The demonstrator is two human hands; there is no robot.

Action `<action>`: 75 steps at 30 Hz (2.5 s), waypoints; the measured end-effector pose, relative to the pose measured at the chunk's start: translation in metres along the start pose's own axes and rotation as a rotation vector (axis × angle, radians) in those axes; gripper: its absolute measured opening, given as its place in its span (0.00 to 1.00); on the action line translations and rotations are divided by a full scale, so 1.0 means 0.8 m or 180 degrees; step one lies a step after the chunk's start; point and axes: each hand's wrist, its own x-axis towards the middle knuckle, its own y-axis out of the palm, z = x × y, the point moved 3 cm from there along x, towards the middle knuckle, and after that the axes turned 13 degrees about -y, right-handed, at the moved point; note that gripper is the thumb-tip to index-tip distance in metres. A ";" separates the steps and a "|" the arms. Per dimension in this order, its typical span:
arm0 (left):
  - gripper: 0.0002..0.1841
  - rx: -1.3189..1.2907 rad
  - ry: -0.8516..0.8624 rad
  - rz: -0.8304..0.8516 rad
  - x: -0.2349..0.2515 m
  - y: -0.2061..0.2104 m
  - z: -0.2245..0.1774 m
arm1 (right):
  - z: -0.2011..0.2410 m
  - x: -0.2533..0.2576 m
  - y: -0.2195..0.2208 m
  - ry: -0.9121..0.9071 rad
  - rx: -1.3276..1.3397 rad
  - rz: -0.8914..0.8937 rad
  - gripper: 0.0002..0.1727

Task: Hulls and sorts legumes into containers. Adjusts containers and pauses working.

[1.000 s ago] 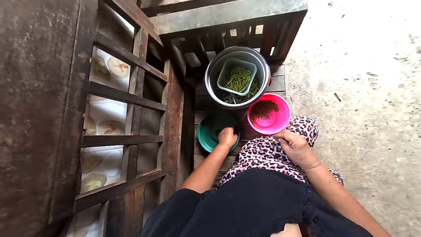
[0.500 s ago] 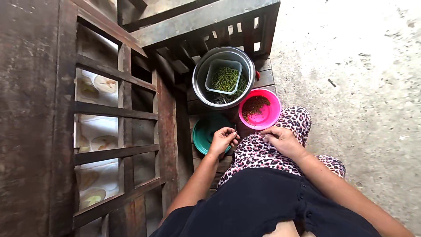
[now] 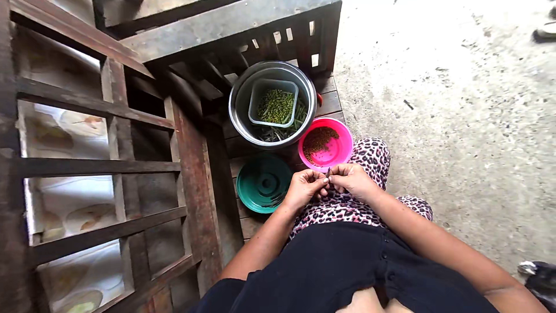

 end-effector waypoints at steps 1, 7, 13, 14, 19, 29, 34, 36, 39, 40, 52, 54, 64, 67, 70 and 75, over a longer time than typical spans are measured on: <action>0.01 0.0018 -0.0006 -0.0004 0.002 0.000 -0.001 | 0.001 0.001 -0.001 -0.0012 -0.0020 -0.0026 0.04; 0.02 0.0353 0.0094 -0.0084 0.021 0.002 -0.008 | 0.007 0.014 -0.008 -0.0034 -0.0389 -0.0104 0.04; 0.03 0.0663 0.0250 -0.0044 0.052 -0.003 -0.035 | 0.026 0.047 -0.023 -0.0157 -0.0779 -0.0112 0.03; 0.03 0.0706 0.0274 -0.0010 0.055 -0.003 -0.041 | 0.029 0.052 -0.026 -0.0164 -0.0823 -0.0097 0.04; 0.03 0.0927 0.0462 0.0153 0.068 -0.004 -0.054 | 0.026 0.071 -0.034 -0.0314 -0.0930 -0.0097 0.05; 0.05 0.1139 0.0517 0.0065 0.090 -0.008 -0.034 | 0.000 0.084 -0.028 -0.0007 -0.0713 -0.0431 0.08; 0.04 0.0346 0.0036 0.0400 0.099 -0.013 -0.032 | -0.006 0.086 -0.030 0.0235 -0.0016 -0.0382 0.10; 0.06 0.0115 -0.0038 0.0582 0.104 -0.016 -0.031 | -0.006 0.088 -0.032 0.0283 0.0025 -0.0380 0.10; 0.03 0.0224 0.0101 0.0637 0.105 -0.018 -0.037 | 0.001 0.088 -0.031 0.0269 -0.0083 -0.0320 0.12; 0.02 0.0281 0.0158 0.0658 0.104 -0.018 -0.039 | 0.002 0.087 -0.031 0.0258 -0.0128 -0.0293 0.12; 0.12 0.1992 0.0651 -0.0362 0.103 0.009 -0.044 | -0.007 0.095 -0.030 0.0018 -0.0603 -0.0701 0.13; 0.12 0.2105 0.0683 -0.0450 0.105 0.012 -0.041 | -0.009 0.095 -0.031 0.0008 -0.0595 -0.0734 0.14; 0.14 0.1363 0.0473 -0.0246 0.105 0.010 -0.035 | -0.007 0.088 -0.030 0.0181 -0.0248 -0.0778 0.11; 0.09 0.0635 0.0343 0.0191 0.099 0.002 -0.031 | -0.002 0.084 -0.031 0.0280 -0.0087 -0.0779 0.12; 0.06 0.0537 0.0218 0.0209 0.095 -0.002 -0.030 | -0.002 0.079 -0.030 0.0260 -0.0072 -0.0734 0.09; 0.05 0.0234 -0.0012 0.0325 0.089 0.001 -0.033 | 0.001 0.072 -0.035 0.0275 -0.0181 -0.0629 0.05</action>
